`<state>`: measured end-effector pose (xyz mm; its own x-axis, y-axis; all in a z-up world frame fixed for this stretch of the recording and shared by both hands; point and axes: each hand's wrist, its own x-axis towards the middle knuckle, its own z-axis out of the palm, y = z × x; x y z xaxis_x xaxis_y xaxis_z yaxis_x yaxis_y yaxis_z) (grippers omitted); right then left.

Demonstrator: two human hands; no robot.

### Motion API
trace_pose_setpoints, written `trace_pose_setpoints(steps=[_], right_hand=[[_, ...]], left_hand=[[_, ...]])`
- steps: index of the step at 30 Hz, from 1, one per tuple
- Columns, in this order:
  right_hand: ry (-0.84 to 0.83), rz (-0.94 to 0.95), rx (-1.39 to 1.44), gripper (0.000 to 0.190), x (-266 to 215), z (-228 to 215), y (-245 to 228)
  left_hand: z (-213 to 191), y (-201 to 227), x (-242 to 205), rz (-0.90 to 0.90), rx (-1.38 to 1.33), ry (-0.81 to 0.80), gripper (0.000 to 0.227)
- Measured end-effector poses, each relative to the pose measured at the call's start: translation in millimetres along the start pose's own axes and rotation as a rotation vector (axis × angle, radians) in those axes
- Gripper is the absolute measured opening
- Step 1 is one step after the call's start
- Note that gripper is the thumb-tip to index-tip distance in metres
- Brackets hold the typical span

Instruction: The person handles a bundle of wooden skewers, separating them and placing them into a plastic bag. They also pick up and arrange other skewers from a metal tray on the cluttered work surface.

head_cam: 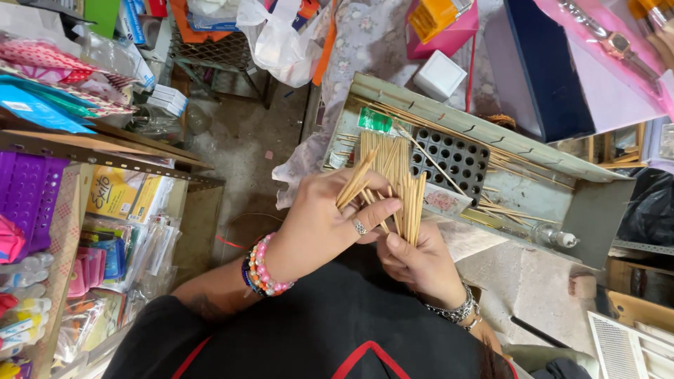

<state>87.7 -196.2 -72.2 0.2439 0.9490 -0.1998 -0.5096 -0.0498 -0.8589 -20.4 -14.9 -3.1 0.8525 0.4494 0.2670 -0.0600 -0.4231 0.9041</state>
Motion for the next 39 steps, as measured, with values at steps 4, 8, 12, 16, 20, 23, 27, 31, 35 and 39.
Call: trace_pose_setpoints(steps=[4, 8, 12, 16, 20, 23, 27, 31, 35, 39], right_hand=[[-0.03, -0.012, -0.029, 0.052, 4.5, 9.4, -6.7], [0.04, -0.058, -0.016, 0.048, 6.3, 10.4, -7.0], [0.224, -0.218, 0.226, 0.04, 7.0, 4.6, 2.1], [0.246, -0.459, 0.336, 0.031, 16.7, 16.3, -7.8], [0.221, -0.505, 0.391, 0.028, 25.1, 10.3, 0.4], [0.155, -0.471, 0.449, 0.036, 27.8, 6.1, 14.7], [-0.023, -0.433, 0.628, 0.051, 27.5, -6.7, 33.2], [-0.097, -0.433, 0.691, 0.055, 32.0, -23.8, 46.6], [-0.028, -0.636, 0.429, 0.035, 33.8, -16.4, 31.7], [0.057, -0.768, 0.278, 0.02, 30.2, -12.1, 17.5]], left_hand=[[-4.8, -0.6, -1.7, 0.036, 0.024, 0.054, 0.023], [-11.7, -3.4, -4.8, -0.015, 0.021, 0.11, 0.021], [-23.0, 1.1, -4.2, -0.138, -0.123, 0.251, 0.016], [-23.9, -6.3, -5.4, -0.251, -0.292, 0.264, 0.015], [-11.7, -23.1, -5.8, -0.37, -0.599, 0.409, 0.021], [-7.4, -31.6, -6.3, -0.399, -0.696, 0.453, 0.019], [-7.1, -36.6, -8.7, -0.442, -0.698, 0.422, 0.019], [-10.1, -34.7, -6.3, -0.454, -0.651, 0.33, 0.023], [-19.0, -24.5, -3.3, -0.44, -0.58, 0.061, 0.025], [-15.4, -16.9, -4.1, -0.432, -0.629, -0.112, 0.02]])
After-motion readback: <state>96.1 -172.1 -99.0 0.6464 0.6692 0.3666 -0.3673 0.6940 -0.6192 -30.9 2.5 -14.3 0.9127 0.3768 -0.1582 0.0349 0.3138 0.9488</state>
